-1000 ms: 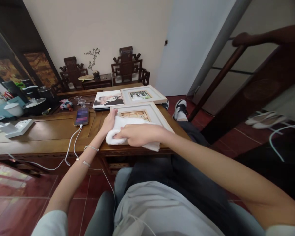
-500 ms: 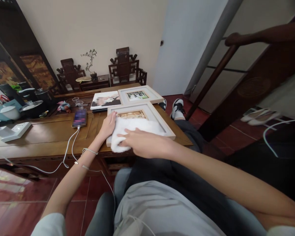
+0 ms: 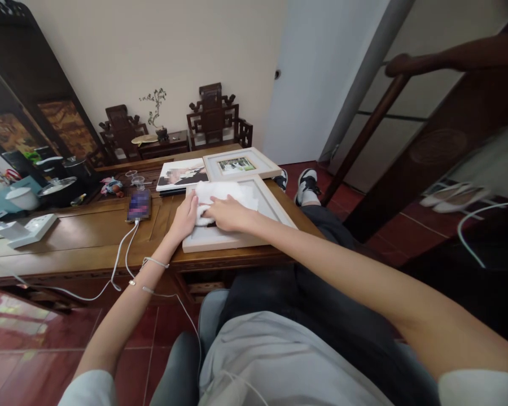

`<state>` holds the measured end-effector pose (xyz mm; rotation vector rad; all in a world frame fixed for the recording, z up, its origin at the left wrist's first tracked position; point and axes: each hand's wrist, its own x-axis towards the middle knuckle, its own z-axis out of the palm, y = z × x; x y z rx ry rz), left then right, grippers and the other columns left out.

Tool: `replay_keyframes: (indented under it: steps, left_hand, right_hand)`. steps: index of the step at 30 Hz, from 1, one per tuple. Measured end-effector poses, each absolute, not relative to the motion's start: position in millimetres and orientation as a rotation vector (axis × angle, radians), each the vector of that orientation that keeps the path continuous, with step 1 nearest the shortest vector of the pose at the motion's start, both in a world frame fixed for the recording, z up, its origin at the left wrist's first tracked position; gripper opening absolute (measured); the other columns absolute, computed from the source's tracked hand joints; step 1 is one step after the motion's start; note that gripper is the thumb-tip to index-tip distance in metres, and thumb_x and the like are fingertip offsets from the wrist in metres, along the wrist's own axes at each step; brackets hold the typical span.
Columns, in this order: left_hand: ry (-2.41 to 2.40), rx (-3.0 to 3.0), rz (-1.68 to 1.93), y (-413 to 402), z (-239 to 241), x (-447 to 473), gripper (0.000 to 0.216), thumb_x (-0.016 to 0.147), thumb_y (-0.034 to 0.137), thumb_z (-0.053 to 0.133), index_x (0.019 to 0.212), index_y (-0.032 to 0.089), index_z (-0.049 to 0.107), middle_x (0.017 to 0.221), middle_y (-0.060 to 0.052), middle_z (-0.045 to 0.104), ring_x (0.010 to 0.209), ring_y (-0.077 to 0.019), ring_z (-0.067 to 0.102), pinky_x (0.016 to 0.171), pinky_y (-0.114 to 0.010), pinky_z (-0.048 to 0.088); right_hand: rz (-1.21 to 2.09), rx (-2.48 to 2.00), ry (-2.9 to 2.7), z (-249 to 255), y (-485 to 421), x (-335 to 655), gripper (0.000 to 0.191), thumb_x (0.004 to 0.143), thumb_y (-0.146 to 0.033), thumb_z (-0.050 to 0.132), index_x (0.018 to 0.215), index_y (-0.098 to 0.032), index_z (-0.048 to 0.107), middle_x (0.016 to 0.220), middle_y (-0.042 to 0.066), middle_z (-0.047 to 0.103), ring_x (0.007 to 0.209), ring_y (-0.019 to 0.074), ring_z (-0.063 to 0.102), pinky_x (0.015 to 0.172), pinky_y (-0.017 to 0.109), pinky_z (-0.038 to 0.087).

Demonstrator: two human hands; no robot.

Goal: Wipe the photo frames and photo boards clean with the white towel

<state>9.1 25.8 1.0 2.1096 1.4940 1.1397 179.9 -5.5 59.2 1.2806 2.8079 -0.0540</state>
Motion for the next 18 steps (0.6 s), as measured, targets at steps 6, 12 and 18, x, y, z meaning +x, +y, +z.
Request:
replay_keyframes:
  steps: [6, 12, 18]
  left_hand:
    - [1.549, 2.17, 1.131, 30, -2, 7, 0.044, 0.098, 0.025, 0.051, 0.14, 0.014, 0.059, 0.149, -0.015, 0.059, 0.139, -0.0276, 0.056, 0.119, -0.044, 0.041]
    - [1.488, 2.305, 0.948, 29, 1, 8, 0.035, 0.085, 0.007, 0.053, 0.1, 0.02, 0.081, 0.114, -0.007, 0.08, 0.113, -0.0264, 0.073, 0.111, -0.043, 0.051]
    - [1.353, 2.277, 1.009, 29, 2, 4, 0.057, 0.068, -0.008, 0.04, 0.092, 0.018, 0.084, 0.11, -0.005, 0.081, 0.118, -0.0234, 0.072, 0.115, -0.041, 0.049]
  right_hand:
    - [0.129, 1.641, 2.859, 53, 56, 169, 0.058, 0.091, -0.004, 0.045, 0.145, -0.021, 0.056, 0.169, 0.011, 0.029, 0.153, 0.039, 0.026, 0.116, 0.067, 0.03]
    - [0.02, 1.291, 3.019, 49, 81, 159, 0.057, 0.088, -0.003, 0.047, 0.139, -0.023, 0.062, 0.161, 0.013, 0.046, 0.156, 0.0361, 0.021, 0.115, 0.076, 0.021]
    - [0.095, 1.343, 2.835, 47, 79, 162, 0.049, 0.086, -0.004, 0.051, 0.13, -0.019, 0.069, 0.136, 0.018, 0.067, 0.152, 0.0317, 0.031, 0.118, 0.07, 0.018]
